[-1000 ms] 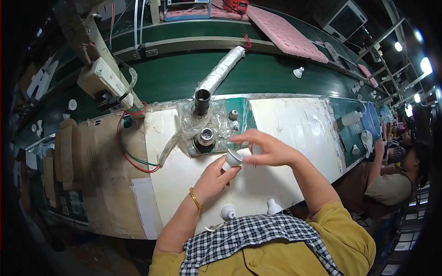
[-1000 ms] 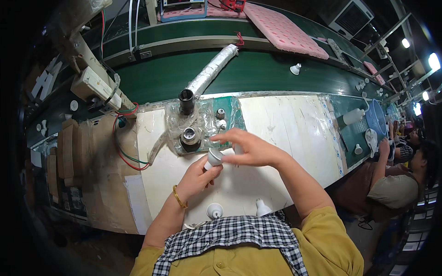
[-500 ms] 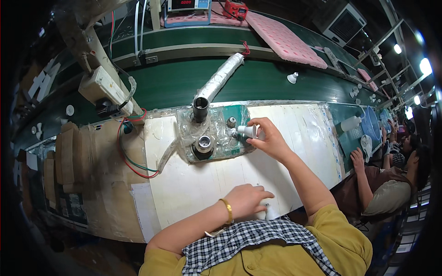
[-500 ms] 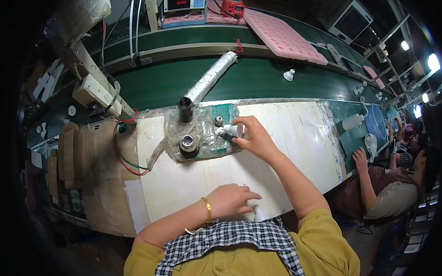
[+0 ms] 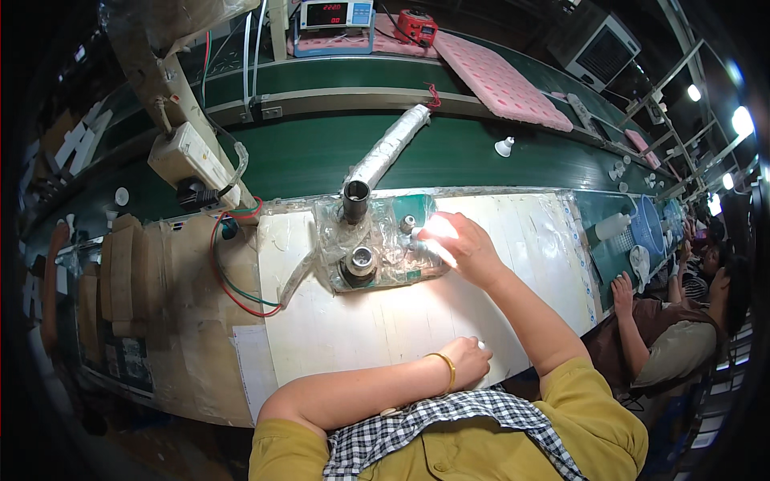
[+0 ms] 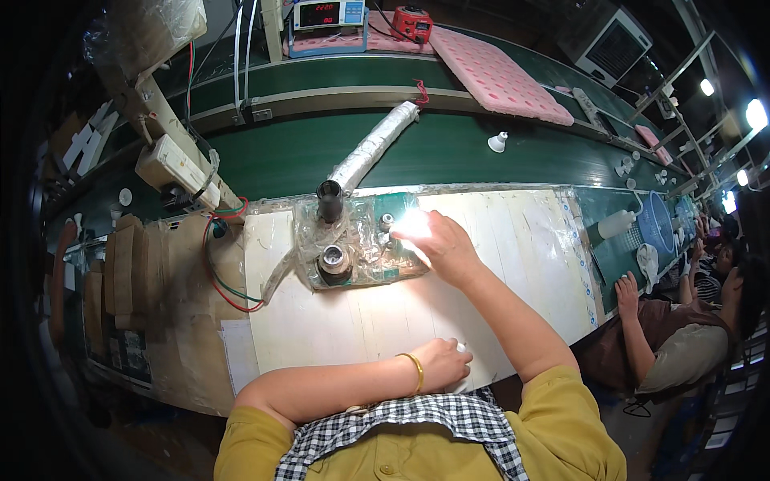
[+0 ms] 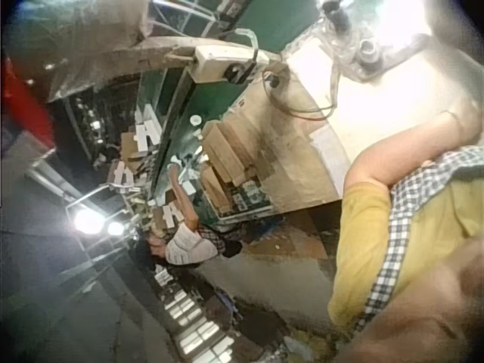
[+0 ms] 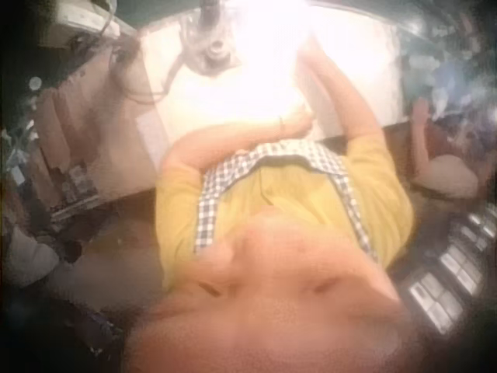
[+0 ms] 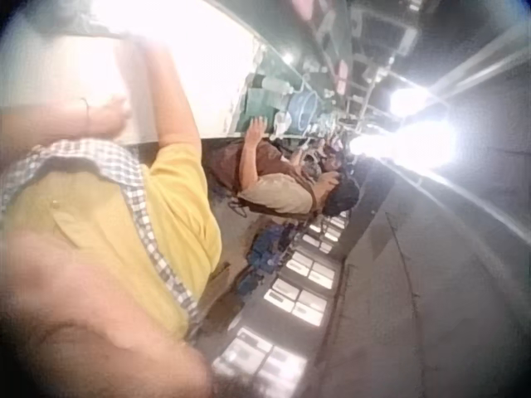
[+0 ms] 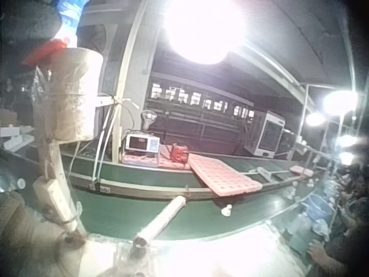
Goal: Assembling and testing LED light bulbs on a factory production line.
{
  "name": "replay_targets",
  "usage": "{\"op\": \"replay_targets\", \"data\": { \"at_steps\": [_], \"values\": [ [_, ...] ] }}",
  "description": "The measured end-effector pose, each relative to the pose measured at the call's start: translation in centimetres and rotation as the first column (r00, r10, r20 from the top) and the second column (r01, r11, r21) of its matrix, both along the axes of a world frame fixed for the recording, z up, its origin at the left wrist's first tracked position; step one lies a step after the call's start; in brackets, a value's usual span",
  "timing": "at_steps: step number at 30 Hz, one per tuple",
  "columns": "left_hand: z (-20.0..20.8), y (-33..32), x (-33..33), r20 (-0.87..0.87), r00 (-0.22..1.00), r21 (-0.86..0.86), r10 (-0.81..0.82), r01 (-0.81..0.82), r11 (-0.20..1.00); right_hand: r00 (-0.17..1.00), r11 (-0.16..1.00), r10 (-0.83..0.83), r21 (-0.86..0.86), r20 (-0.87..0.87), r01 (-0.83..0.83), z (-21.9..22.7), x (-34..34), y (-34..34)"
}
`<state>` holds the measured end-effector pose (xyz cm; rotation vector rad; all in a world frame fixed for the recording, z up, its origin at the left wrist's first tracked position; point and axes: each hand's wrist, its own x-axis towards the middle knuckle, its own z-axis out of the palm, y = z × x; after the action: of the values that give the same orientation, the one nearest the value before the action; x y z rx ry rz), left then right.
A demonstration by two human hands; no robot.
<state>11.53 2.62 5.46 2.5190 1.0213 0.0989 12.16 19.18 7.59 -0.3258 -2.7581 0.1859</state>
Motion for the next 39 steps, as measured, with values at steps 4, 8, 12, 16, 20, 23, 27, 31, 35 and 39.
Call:
{"op": "replay_targets", "data": {
  "at_steps": [4,8,12,16,20,23,27,31,35,39],
  "values": [
    [0.3,-0.4,-3.7,0.145,0.962,-0.057,0.231,-0.225,0.973,0.997,0.998,0.051,0.038,-0.06,-0.049,0.2,-0.2,0.0],
    [0.1,-2.3,-8.5,0.464,0.68,-0.106,0.567,-0.593,0.798,1.0,0.998,0.005,-0.056,-0.018,-0.006,-0.3,0.6,0.0],
    [-0.9,-4.1,-10.8,0.505,0.402,-0.315,0.764,-0.738,0.596,1.0,0.986,-0.028,-0.164,0.013,0.03,0.3,0.5,-0.8],
    [-1.4,-4.3,-11.5,0.588,0.24,-0.415,0.772,-0.73,0.544,1.0,1.0,0.019,-0.017,0.011,-0.019,0.7,0.4,-1.2],
    [-2.3,-4.2,-12.0,0.667,0.216,-0.333,0.713,-0.769,0.545,0.997,0.991,-0.07,-0.11,0.02,0.072,0.5,0.5,-2.2],
    [-1.3,-4.4,-11.9,0.652,0.175,-0.365,0.738,-0.78,0.508,0.986,0.404,-0.165,-0.913,-0.013,0.055,1.9,1.6,-4.3],
    [-1.7,-4.0,-12.1,0.65,0.219,-0.251,0.728,-0.842,0.478,0.996,0.449,-0.051,-0.889,0.079,0.094,0.5,3.3,-5.7],
    [-1.7,-4.1,-12.1,0.629,0.29,-0.211,0.721,-0.829,0.518,0.995,0.507,0.0,-0.858,0.101,0.087,1.0,3.2,-6.3],
    [-1.8,-4.7,-12.0,0.621,0.27,-0.242,0.736,-0.827,0.508,0.982,0.457,-0.013,-0.872,0.19,0.175,1.5,3.1,-6.7],
    [1.0,-5.5,-13.3,0.68,0.226,-0.187,0.697,-0.866,0.463,0.983,0.764,-0.166,-0.64,-0.071,0.083,0.6,2.9,-4.9]
  ]
}}
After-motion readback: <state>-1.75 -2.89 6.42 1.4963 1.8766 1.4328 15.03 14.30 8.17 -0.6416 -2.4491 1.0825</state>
